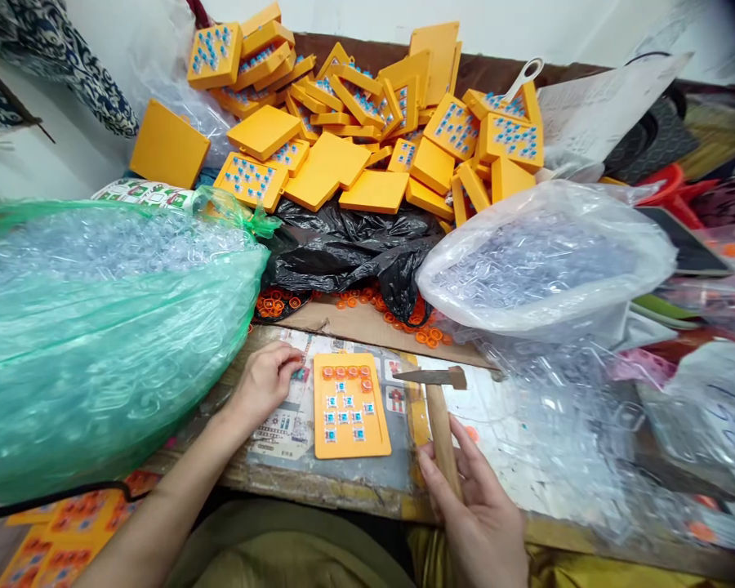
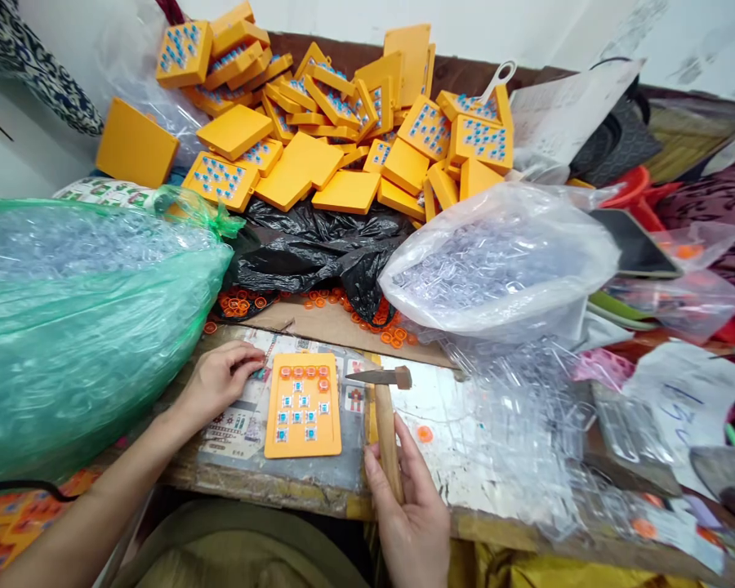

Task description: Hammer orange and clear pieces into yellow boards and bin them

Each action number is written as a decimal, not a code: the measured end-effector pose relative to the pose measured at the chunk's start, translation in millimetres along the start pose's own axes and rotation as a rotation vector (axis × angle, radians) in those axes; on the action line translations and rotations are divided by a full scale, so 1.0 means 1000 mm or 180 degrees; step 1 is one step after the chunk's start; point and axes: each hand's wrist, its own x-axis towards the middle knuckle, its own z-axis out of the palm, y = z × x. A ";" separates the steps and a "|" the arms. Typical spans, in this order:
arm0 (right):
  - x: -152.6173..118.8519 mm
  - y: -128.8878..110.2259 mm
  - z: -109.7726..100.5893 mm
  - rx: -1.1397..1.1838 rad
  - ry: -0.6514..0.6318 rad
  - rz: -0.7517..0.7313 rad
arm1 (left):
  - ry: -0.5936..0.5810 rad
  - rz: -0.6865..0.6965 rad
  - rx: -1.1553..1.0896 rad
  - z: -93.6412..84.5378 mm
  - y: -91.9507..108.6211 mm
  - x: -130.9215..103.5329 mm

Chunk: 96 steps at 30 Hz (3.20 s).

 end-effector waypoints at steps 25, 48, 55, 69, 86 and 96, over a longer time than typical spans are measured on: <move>-0.003 0.003 -0.006 -0.1364 -0.0856 -0.2283 | 0.0173 0.0367 -0.0618 0.028 0.050 -0.028; -0.006 0.022 -0.011 -0.0513 -0.0314 -0.0660 | 0.0113 -0.0045 0.0115 0.003 0.009 -0.006; -0.017 0.015 -0.009 -0.0917 -0.0685 -0.2011 | -0.0402 0.0401 -0.0621 0.005 0.049 -0.046; -0.024 0.001 0.005 -0.1364 -0.1000 -0.2814 | -0.0286 0.0340 -0.0736 0.017 0.046 -0.060; -0.011 0.023 -0.016 -0.0509 -0.0395 -0.1115 | 0.0605 -0.0109 0.0421 0.000 0.003 0.054; -0.009 0.029 -0.019 -0.0711 -0.0358 -0.1041 | 0.0011 -0.0106 0.0173 0.005 0.002 -0.011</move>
